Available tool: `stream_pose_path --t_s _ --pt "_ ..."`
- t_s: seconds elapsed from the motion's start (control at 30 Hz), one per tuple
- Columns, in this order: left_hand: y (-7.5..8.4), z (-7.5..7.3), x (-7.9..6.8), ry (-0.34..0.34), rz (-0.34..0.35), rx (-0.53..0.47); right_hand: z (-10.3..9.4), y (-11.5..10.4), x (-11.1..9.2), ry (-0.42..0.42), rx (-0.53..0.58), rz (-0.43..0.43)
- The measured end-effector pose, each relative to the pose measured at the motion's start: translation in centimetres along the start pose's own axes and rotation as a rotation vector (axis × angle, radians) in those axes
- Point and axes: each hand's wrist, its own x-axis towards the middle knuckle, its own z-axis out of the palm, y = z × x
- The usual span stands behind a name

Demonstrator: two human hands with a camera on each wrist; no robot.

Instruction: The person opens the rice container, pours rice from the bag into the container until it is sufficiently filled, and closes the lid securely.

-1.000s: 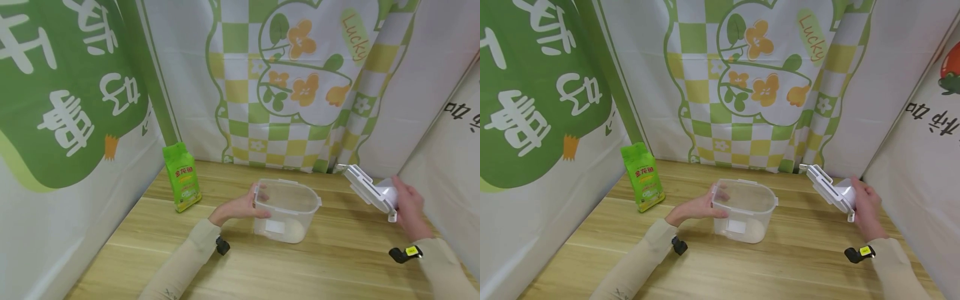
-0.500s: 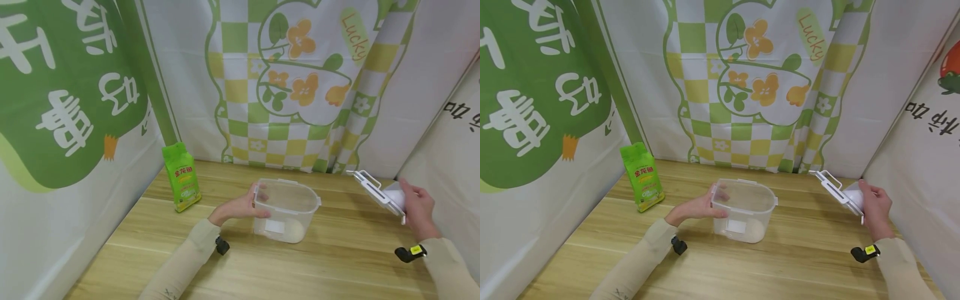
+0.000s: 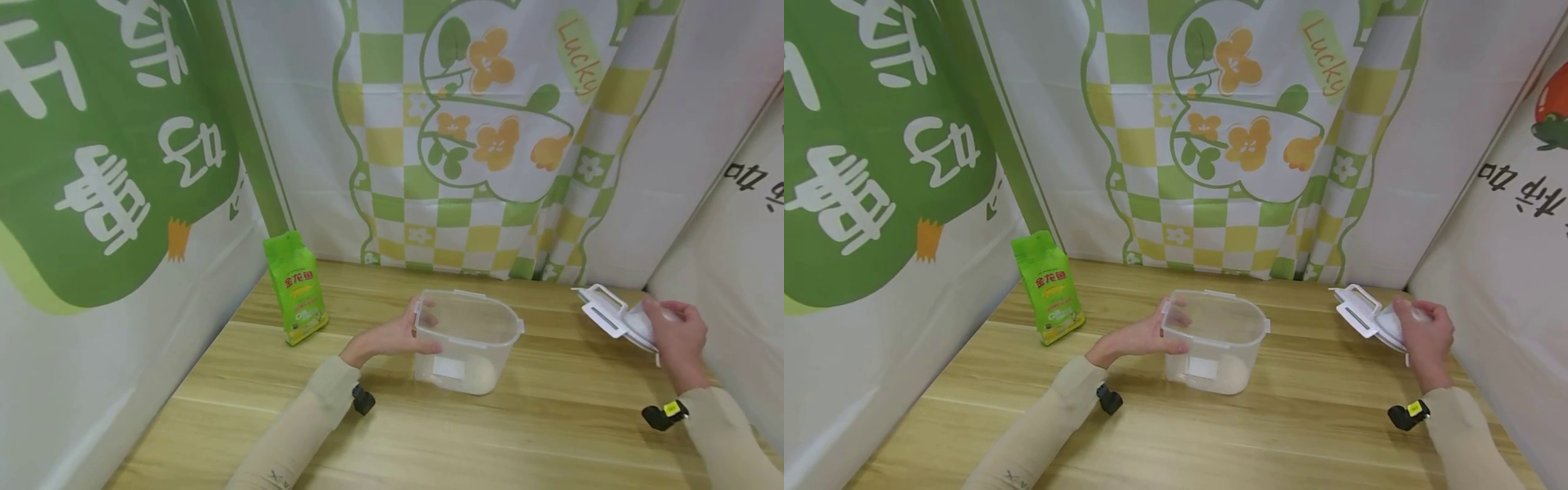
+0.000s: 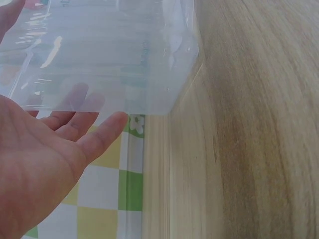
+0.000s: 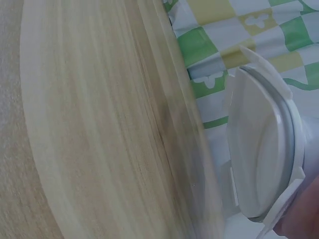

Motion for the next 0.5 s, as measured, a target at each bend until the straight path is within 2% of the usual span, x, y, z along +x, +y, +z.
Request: stream_pose_path --t_s 0.2,0.5 --pt "-0.1 0.0 0.1 -0.001 0.000 -0.006 0.3 0.6 0.0 0.004 -0.077 -0.061" --pt "0.1 -0.1 0.0 -0.001 -0.007 -0.020 1.0 1.1 -0.1 0.022 -0.105 -0.074"
